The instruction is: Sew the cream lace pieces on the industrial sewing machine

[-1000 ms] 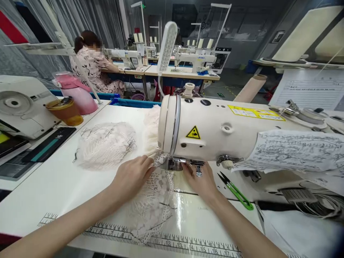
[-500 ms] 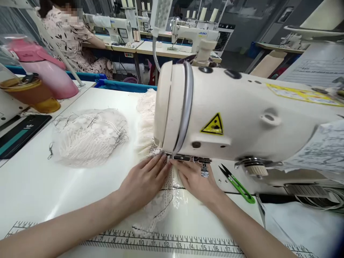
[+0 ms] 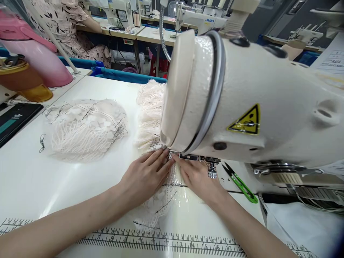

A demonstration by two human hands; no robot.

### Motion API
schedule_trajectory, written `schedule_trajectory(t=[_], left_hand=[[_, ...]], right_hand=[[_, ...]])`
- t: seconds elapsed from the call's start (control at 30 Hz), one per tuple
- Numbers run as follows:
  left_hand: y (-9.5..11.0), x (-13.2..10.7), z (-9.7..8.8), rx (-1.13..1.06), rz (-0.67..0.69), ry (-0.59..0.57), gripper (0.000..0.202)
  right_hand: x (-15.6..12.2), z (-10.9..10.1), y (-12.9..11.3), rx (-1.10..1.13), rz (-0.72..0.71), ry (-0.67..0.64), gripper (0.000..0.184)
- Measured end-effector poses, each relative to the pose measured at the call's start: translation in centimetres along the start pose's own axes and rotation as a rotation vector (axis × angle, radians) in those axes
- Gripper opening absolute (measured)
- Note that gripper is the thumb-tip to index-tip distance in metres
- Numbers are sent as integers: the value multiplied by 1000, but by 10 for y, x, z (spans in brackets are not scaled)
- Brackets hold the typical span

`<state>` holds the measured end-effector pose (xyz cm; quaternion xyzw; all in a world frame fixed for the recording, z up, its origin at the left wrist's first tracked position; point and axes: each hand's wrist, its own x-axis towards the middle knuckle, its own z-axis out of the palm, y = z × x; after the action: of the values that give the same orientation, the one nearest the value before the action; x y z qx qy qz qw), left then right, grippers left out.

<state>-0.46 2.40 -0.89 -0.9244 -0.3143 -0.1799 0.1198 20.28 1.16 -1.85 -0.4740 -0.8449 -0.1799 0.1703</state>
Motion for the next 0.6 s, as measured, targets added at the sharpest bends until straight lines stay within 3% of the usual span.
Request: schedule_trajectory(t=[0.17, 0.27, 0.43, 0.6], left_hand=[[-2, 1, -1, -24, -6, -5, 34], [-1, 1, -1, -16, -11, -6, 33], [-1, 0, 0, 5, -5, 11, 33], [-1, 1, 0, 14, -6, 22, 33]], right_hand=[[0, 3, 1, 102, -2, -85, 26], [0, 1, 1, 102, 9, -56, 26], [-1, -2, -1, -84, -54, -11, 34], [-3, 1, -4, -71, 15, -2, 32]])
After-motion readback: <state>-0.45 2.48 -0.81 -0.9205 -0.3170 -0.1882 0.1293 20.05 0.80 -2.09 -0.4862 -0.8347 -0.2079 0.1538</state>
